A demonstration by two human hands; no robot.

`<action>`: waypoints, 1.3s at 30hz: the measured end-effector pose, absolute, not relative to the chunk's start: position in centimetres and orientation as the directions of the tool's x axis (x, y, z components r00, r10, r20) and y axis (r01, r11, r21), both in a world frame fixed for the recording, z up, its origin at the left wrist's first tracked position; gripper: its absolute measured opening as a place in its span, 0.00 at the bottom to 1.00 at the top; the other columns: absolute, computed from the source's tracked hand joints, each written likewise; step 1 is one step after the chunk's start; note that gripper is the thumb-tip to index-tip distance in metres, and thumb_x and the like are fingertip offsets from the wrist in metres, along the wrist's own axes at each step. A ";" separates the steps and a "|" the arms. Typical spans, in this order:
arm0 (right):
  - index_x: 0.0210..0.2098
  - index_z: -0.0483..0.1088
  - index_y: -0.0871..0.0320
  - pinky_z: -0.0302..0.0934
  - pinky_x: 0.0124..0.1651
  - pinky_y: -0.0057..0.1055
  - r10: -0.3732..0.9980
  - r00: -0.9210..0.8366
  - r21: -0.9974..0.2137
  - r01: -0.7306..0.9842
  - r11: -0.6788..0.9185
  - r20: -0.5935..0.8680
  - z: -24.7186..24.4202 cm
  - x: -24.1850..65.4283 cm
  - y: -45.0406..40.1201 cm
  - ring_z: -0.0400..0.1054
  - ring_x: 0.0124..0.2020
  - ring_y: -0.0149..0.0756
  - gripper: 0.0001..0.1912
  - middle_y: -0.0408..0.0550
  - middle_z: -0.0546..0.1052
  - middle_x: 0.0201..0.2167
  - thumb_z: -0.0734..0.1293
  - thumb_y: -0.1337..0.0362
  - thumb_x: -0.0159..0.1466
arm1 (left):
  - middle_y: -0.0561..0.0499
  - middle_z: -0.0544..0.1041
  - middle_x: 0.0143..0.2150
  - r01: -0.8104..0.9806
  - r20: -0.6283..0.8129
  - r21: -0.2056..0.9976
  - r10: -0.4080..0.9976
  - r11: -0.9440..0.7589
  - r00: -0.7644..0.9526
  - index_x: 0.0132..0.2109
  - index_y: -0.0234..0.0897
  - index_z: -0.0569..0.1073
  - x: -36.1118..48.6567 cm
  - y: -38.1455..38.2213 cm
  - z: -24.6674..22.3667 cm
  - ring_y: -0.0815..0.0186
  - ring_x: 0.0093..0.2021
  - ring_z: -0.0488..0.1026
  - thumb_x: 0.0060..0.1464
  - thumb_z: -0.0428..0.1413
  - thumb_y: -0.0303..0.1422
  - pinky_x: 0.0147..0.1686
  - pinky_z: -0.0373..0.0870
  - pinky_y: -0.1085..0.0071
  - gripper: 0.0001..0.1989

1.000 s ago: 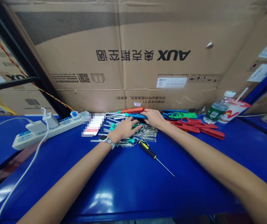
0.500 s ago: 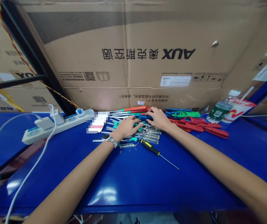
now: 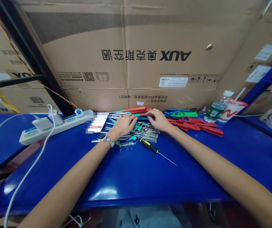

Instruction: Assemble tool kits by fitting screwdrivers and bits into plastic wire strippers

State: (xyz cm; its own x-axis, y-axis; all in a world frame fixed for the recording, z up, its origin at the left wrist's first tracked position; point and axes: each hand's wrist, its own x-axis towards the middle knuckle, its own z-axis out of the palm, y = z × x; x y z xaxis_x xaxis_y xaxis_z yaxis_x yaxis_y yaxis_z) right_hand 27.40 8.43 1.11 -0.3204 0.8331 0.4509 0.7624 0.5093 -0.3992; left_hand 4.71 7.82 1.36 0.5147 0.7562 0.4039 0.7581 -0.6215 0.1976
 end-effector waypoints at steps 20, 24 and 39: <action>0.34 0.73 0.55 0.59 0.47 0.37 0.834 -0.491 -0.220 0.810 0.544 0.253 1.4 27.8 -4.2 0.71 0.42 0.40 0.08 0.45 0.79 0.36 0.72 0.58 0.64 | 0.45 0.77 0.46 0.605 0.477 0.222 0.626 -0.765 0.616 0.45 0.40 0.74 3.6 1.5 0.8 0.56 0.50 0.73 0.70 0.46 0.37 0.52 0.69 0.56 0.13; 0.30 0.72 0.56 0.57 0.42 0.35 0.818 -0.533 -0.159 0.808 0.568 0.215 1.9 27.7 -4.0 0.71 0.34 0.37 0.10 0.44 0.79 0.30 0.70 0.58 0.65 | 0.45 0.77 0.44 0.569 0.481 0.256 0.613 -0.782 0.626 0.44 0.39 0.75 3.5 2.0 0.3 0.57 0.48 0.74 0.69 0.48 0.38 0.50 0.71 0.58 0.12; 0.27 0.76 0.56 0.65 0.39 0.38 0.945 0.237 -0.303 0.939 -0.163 0.225 2.1 31.3 -1.2 0.78 0.39 0.49 0.16 0.56 0.82 0.33 0.66 0.53 0.63 | 0.42 0.76 0.58 0.572 0.388 0.088 0.557 -0.816 0.734 0.56 0.40 0.75 8.9 3.3 1.5 0.51 0.58 0.70 0.71 0.45 0.39 0.56 0.66 0.52 0.18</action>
State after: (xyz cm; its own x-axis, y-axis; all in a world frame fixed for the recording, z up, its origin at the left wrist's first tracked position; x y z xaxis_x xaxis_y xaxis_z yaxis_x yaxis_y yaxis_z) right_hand 31.29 -1.24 2.06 0.2367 0.9452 0.2249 0.9389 -0.1629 -0.3032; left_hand 8.87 3.29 1.49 0.7344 0.5566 0.3884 0.5718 -0.8157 0.0877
